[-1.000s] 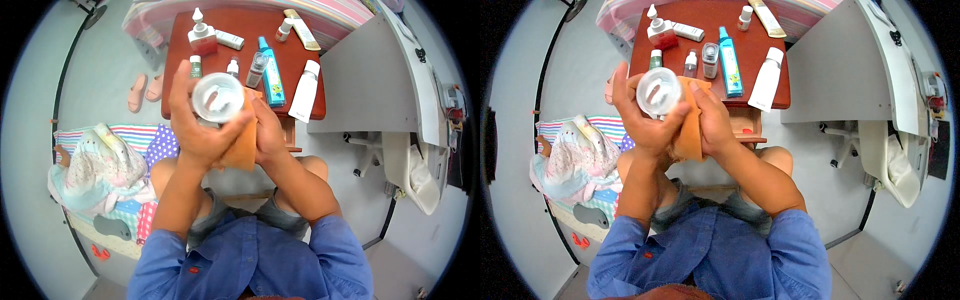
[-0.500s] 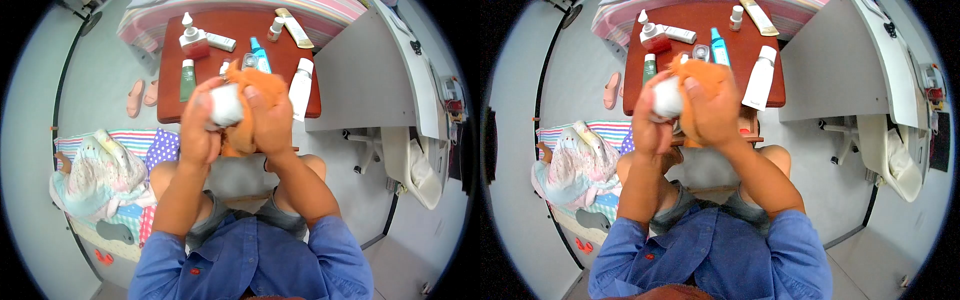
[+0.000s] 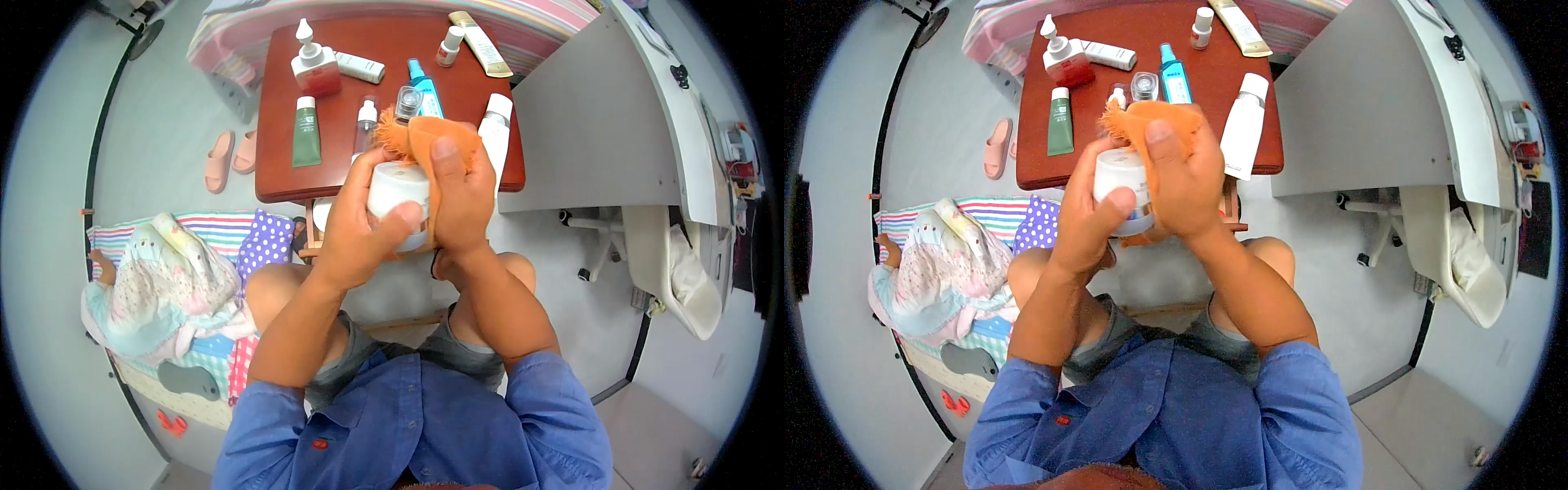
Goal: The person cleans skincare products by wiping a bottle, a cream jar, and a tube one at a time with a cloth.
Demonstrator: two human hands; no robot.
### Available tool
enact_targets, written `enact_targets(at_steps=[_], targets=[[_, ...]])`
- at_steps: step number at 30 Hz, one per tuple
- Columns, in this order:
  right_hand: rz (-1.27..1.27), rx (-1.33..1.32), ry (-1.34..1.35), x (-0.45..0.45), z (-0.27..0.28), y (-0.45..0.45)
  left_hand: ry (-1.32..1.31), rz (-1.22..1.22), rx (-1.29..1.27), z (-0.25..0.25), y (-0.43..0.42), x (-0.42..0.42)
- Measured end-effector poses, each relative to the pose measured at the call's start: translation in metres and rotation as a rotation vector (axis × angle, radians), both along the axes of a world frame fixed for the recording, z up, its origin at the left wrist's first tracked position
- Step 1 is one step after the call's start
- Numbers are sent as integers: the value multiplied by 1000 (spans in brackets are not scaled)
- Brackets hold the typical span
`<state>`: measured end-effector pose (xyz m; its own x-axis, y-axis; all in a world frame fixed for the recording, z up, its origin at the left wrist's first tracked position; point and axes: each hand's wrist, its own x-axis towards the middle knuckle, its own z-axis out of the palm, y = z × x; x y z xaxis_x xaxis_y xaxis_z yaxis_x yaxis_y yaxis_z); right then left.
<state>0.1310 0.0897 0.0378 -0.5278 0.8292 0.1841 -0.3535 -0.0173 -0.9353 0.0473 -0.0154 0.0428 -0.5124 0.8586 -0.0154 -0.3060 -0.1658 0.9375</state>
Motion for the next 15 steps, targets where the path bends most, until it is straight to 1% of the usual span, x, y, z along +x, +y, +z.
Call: enact_targets(at_steps=[2, 3, 4, 6, 7, 8, 10, 11, 12, 13, 14, 15], targets=[[-71, 96, -29, -7, -4, -13, -7, 38, 24, -9, -3, -11], [-112, 246, -71, -10, -13, -16, 62, 82, 74, -11, -5, -18], [-111, 245, -70, -12, -17, -20, 62, 83, 73, -14, -5, -27], [-121, 617, -150, -14, -21, -30, -2, 275, 123, -17, -3, -38], [-131, 676, -143, -17, -18, -34, -120, 268, 141, -8, -5, -36], [-134, 674, -141, -17, -17, -32, -117, 265, 141, -8, -3, -35], [-115, 707, -190, -16, -17, -23, 11, 299, 103, -13, -1, -33], [-114, 708, -190, -16, -17, -18, 163, 236, 70, -22, -1, -35], [-119, 494, -167, -16, -15, -14, 154, 129, 62, -22, -4, -30], [-119, 280, -143, -16, -13, -10, 54, 76, 94, -19, -4, -19], [-115, 281, -143, -14, -7, -5, -48, 21, 126, -17, -2, -9], [-70, 135, -127, -10, 1, 2, -49, 25, 127, -17, 1, -5]])
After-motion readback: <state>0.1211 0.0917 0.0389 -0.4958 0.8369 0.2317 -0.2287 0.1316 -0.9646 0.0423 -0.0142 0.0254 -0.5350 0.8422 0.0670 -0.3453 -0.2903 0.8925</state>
